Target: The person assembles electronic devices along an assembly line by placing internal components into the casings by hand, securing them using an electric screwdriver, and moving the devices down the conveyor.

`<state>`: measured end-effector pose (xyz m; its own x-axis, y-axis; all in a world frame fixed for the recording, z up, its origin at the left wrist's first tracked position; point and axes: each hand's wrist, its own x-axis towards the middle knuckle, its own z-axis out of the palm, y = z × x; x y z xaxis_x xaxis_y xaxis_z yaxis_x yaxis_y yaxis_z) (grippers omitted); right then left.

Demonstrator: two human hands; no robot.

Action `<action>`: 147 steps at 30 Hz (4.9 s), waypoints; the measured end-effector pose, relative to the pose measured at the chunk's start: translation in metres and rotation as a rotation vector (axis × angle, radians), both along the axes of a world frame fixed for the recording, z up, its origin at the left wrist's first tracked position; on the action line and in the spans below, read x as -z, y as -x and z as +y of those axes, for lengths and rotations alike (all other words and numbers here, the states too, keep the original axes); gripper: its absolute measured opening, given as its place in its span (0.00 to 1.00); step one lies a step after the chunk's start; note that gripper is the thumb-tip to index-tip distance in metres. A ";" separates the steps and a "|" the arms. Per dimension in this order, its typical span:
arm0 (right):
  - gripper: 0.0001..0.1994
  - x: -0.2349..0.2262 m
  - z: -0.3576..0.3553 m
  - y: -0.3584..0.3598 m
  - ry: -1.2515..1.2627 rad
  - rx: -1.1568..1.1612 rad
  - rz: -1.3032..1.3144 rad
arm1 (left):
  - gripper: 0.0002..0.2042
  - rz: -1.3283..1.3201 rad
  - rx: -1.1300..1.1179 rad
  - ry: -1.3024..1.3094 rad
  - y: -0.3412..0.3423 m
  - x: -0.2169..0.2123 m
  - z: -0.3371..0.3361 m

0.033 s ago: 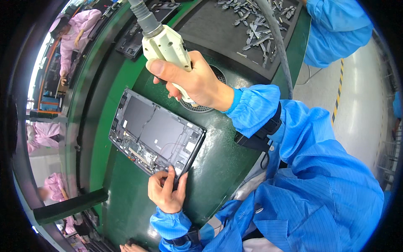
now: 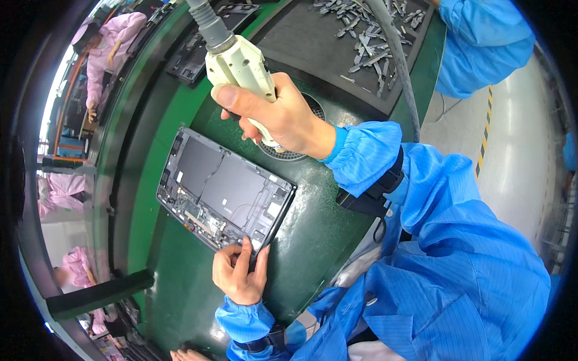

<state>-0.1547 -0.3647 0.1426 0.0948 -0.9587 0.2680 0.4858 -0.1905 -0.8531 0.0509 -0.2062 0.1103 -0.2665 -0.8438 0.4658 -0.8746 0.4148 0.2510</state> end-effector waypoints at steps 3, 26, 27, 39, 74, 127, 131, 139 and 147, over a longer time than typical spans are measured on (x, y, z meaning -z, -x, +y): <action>0.21 -0.001 -0.001 -0.004 0.041 -0.003 -0.013 | 0.17 0.016 0.012 0.027 0.003 -0.002 -0.001; 0.48 0.000 0.058 -0.058 0.119 -0.567 0.074 | 0.16 0.053 0.069 0.078 -0.007 0.012 -0.005; 0.48 -0.001 0.059 -0.058 0.130 -0.561 0.078 | 0.16 0.052 0.068 0.077 -0.007 0.012 -0.005; 0.48 -0.021 0.075 -0.064 -0.037 -0.514 0.346 | 0.12 0.063 0.084 0.098 -0.005 0.013 -0.007; 0.28 0.013 -0.007 0.004 0.085 -0.097 0.021 | 0.22 -0.035 0.032 -0.033 -0.011 -0.007 0.002; 0.26 -0.001 0.043 0.009 0.096 -0.091 0.084 | 0.16 0.079 0.135 0.040 -0.026 0.006 -0.002; 0.23 0.010 0.035 0.047 -0.042 0.191 0.457 | 0.16 0.002 0.153 0.097 -0.027 0.013 0.002; 0.19 0.036 0.101 0.052 0.207 0.217 0.960 | 0.13 0.018 0.154 0.093 -0.032 0.018 0.009; 0.18 0.027 0.083 0.002 -0.520 -0.383 0.473 | 0.11 0.025 0.096 0.075 -0.043 0.012 0.022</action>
